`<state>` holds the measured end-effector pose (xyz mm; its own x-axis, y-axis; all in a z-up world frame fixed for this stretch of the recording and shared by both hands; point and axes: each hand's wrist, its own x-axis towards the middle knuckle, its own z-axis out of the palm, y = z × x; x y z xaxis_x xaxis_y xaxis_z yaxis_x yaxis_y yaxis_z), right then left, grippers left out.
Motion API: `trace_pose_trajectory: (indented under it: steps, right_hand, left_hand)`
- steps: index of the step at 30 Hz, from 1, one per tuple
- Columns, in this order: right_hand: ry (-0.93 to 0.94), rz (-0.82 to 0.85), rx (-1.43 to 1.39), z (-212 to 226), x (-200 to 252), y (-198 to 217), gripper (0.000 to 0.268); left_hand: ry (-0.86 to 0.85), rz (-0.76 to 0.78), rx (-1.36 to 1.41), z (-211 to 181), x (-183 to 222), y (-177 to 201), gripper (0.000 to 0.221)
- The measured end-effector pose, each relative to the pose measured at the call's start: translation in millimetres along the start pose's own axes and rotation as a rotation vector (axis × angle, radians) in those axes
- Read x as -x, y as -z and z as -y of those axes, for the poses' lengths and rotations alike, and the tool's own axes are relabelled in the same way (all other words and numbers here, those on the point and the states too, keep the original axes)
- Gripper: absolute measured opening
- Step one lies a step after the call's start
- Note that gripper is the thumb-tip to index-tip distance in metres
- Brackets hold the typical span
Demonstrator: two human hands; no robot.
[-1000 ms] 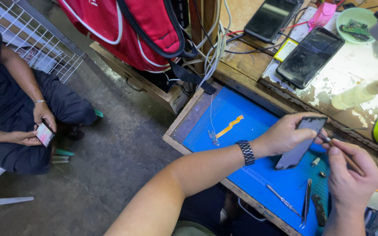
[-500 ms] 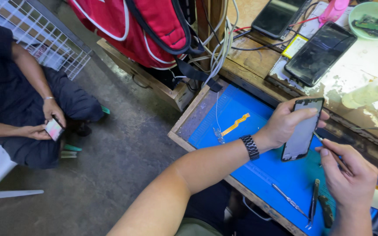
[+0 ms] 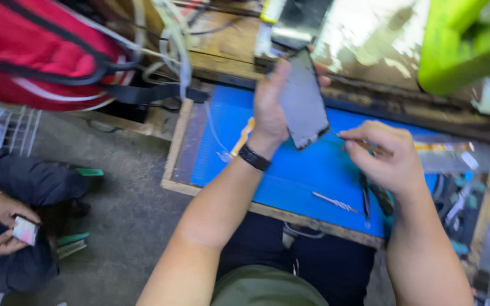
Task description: The person works on a disassembled smartphone chassis, using a small metal tool to scrape and clean adhesive residue from the interior frame. They handle the chassis and a small component, then continue cleaning the edges of the frame with the tool.
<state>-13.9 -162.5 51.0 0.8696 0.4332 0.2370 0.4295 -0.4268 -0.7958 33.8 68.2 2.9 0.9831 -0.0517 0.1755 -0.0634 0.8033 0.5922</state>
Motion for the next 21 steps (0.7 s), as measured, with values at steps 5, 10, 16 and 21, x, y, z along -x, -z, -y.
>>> trace_pose_trajectory:
  steps: [5,10,16,21]
  right_hand:
    - [-0.042,-0.127,-0.227,8,7,4,0.015]
    - [-0.018,-0.090,-0.473,0,11,-2,0.025]
    - [-0.106,-0.113,-0.794,-7,20,-19,0.023]
    - [-0.024,-0.270,-0.555,2,19,-18,0.018]
  left_hand:
    - [0.081,0.107,0.159,-8,-1,-10,0.081]
    - [0.113,0.164,0.226,-4,1,-7,0.095]
    - [0.310,0.193,0.288,8,4,-15,0.098]
    - [0.432,0.272,0.299,23,16,-28,0.092]
